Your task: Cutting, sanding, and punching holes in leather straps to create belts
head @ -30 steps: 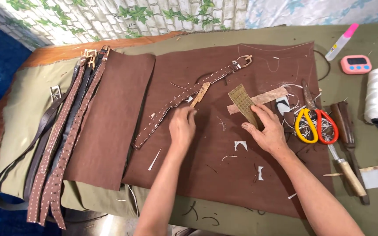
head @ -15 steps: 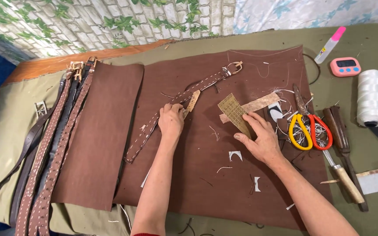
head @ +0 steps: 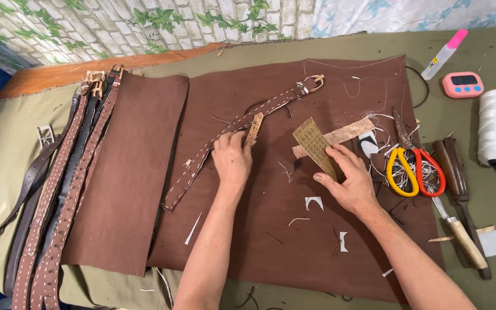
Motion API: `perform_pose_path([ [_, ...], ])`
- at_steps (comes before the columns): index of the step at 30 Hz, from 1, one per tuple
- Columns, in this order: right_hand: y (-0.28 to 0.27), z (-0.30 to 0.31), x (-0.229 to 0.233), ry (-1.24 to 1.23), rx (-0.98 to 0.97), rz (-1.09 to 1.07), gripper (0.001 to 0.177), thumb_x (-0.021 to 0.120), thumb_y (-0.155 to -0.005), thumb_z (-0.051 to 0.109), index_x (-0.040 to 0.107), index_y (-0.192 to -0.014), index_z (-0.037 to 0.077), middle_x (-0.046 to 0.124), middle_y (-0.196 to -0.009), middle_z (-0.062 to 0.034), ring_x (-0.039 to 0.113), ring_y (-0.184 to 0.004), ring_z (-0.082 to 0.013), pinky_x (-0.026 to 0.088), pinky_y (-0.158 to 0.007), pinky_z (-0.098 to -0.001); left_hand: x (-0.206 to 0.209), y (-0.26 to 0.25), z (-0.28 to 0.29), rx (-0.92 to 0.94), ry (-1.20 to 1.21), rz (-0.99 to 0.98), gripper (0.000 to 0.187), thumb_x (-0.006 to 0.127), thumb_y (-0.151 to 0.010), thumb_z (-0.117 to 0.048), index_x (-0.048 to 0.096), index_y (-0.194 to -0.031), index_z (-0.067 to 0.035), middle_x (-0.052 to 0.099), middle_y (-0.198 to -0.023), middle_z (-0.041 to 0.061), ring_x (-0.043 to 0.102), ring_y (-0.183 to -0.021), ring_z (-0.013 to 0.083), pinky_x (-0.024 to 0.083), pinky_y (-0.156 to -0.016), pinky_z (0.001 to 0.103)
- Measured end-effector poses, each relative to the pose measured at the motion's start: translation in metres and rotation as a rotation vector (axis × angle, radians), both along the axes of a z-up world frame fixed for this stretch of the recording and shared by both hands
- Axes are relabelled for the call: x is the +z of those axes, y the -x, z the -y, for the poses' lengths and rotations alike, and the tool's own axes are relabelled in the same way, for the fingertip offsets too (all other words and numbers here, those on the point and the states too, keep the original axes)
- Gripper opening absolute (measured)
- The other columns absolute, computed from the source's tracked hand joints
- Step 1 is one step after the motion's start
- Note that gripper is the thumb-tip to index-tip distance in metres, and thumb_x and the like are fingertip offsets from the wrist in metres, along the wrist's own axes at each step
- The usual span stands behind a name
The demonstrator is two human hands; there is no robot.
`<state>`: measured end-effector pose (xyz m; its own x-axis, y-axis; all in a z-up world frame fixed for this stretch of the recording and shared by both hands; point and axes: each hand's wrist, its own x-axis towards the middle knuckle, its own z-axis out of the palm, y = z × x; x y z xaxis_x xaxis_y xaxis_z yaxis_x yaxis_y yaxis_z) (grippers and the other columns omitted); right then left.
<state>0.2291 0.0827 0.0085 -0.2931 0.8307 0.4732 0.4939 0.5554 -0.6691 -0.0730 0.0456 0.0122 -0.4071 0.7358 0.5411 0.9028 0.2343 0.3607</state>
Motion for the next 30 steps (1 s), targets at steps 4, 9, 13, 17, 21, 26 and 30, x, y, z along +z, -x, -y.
perform_pose_path([
  [4,0.002,0.001,0.002,0.001,-0.006,0.034,0.064,0.087,-0.078,0.043,0.069,-0.135,0.022,0.064,-0.14,-0.0109,0.065,-0.115,-0.0395,0.052,-0.099,-0.0513,-0.028,0.01,-0.005,0.023,0.156,-0.041,0.028,0.086,-0.077,-0.039,0.077,-0.098,-0.024,0.063,-0.102,0.0,0.062,-0.101,0.026,0.057,-0.083,0.046],
  [9,0.001,0.003,0.003,0.005,-0.001,0.018,0.064,0.088,-0.078,0.042,0.069,-0.135,0.022,0.064,-0.14,-0.0105,0.064,-0.117,-0.0395,0.052,-0.099,-0.0505,-0.038,-0.001,-0.008,-0.078,0.127,-0.041,0.017,0.076,-0.083,-0.021,0.068,-0.098,-0.021,0.066,-0.098,0.004,0.066,-0.099,0.0268,0.057,-0.081,0.045],
  [13,0.0,0.004,0.007,0.022,-0.002,0.013,0.065,0.088,-0.077,0.043,0.069,-0.135,0.022,0.064,-0.14,-0.0103,0.064,-0.117,-0.0389,0.052,-0.099,-0.0504,-0.022,0.011,-0.001,-0.045,0.144,0.012,0.041,0.078,-0.085,-0.017,0.066,-0.124,-0.018,0.066,-0.107,0.011,0.066,-0.104,0.0328,0.057,-0.085,0.049],
  [17,0.001,0.004,0.005,0.01,0.015,-0.056,0.064,0.089,-0.078,0.039,0.069,-0.135,0.019,0.064,-0.139,-0.0129,0.063,-0.12,-0.0394,0.051,-0.102,-0.0507,-0.031,-0.005,0.001,-0.239,0.128,-0.133,0.013,0.069,-0.09,-0.026,0.075,-0.1,-0.028,0.064,-0.1,0.002,0.065,-0.093,0.0263,0.057,-0.075,0.039],
  [21,-0.002,0.002,0.007,0.045,0.001,-0.191,0.06,0.088,-0.081,0.035,0.069,-0.135,0.015,0.064,-0.138,-0.0146,0.062,-0.125,-0.0368,0.049,-0.105,-0.0484,0.011,-0.065,0.021,-0.723,0.063,0.273,0.011,0.071,-0.09,-0.018,0.076,-0.1,-0.018,0.071,-0.094,0.011,0.072,-0.092,0.0378,0.059,-0.078,0.045],
  [26,0.001,0.005,0.01,0.039,0.006,-0.156,0.063,0.089,-0.079,0.035,0.069,-0.134,0.014,0.064,-0.136,-0.0158,0.062,-0.125,-0.0369,0.049,-0.105,-0.0482,-0.046,0.004,-0.002,-0.284,0.08,0.011,0.014,0.073,-0.089,-0.026,0.074,-0.103,-0.028,0.069,-0.092,-0.002,0.071,-0.09,0.0207,0.059,-0.077,0.034],
  [30,0.002,0.003,0.008,0.03,-0.012,-0.08,0.064,0.09,-0.076,0.039,0.07,-0.133,0.017,0.065,-0.137,-0.0131,0.064,-0.123,-0.0355,0.05,-0.105,-0.0475,-0.03,0.033,0.007,0.072,0.209,-0.027,0.021,0.064,-0.096,-0.026,0.076,-0.112,-0.02,0.07,-0.117,0.006,0.064,-0.114,0.031,0.057,-0.087,0.047],
])
